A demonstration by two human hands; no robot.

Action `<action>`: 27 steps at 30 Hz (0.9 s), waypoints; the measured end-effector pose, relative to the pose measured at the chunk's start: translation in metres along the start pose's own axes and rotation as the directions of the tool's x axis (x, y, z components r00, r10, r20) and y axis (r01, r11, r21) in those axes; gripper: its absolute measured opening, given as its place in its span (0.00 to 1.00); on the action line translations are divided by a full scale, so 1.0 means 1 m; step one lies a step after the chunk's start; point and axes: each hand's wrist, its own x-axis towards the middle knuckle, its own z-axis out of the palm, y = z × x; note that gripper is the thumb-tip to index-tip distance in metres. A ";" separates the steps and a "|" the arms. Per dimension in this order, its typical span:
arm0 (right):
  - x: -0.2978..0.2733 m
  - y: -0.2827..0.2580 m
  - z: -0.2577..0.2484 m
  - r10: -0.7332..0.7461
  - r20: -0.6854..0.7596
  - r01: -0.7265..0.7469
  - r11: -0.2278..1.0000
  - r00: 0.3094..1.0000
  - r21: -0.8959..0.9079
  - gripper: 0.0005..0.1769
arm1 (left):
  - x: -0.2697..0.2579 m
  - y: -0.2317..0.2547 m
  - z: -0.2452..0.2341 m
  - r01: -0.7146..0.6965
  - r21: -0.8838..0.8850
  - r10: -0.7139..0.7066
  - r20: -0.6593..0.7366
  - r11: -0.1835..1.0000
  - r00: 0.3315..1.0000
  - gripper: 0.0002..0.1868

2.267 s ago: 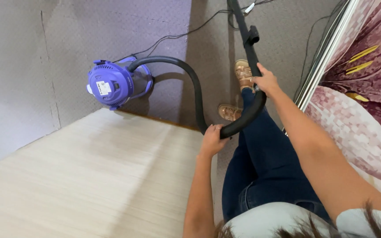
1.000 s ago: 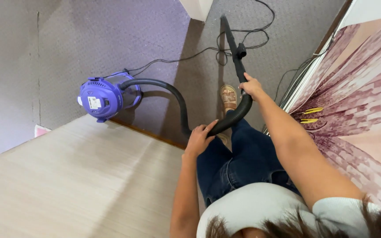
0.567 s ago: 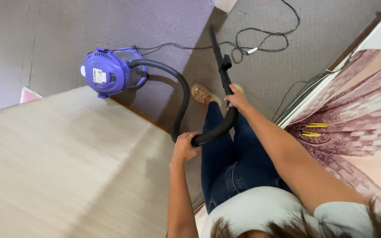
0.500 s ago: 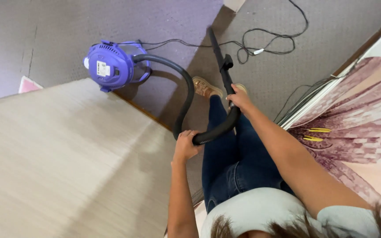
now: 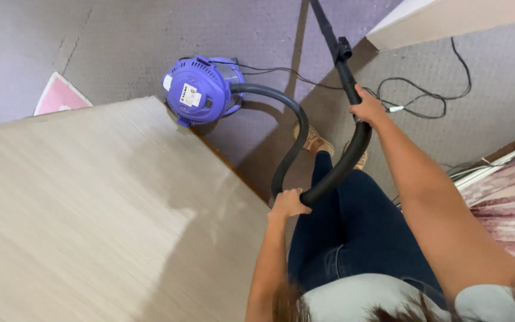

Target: The person uses a purple canister vacuum with a long wand to clean a carpeted floor. They move the vacuum wand back and forth across the floor, focusing on areas near a wooden cabinet and a pink doormat.

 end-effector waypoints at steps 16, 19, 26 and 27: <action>-0.040 -0.054 0.020 -0.018 0.313 0.091 0.971 0.950 -0.221 0.48 | 0.014 -0.053 0.064 -0.167 -0.091 0.140 -0.246 0.982 0.959 0.31; -0.041 -0.064 -0.026 0.029 0.298 0.005 0.993 0.954 -0.114 0.46 | 0.017 -0.020 0.046 -0.178 -0.228 0.091 -0.348 0.957 0.933 0.32; -0.005 -0.053 -0.093 0.052 0.162 -0.048 0.998 0.985 -0.029 0.45 | 0.053 0.054 0.020 -0.209 -0.264 0.101 -0.371 0.942 0.923 0.30; -0.005 -0.055 -0.099 0.046 0.156 -0.037 0.998 0.987 -0.057 0.45 | 0.059 0.059 0.024 -0.209 -0.244 0.108 -0.373 0.947 0.921 0.30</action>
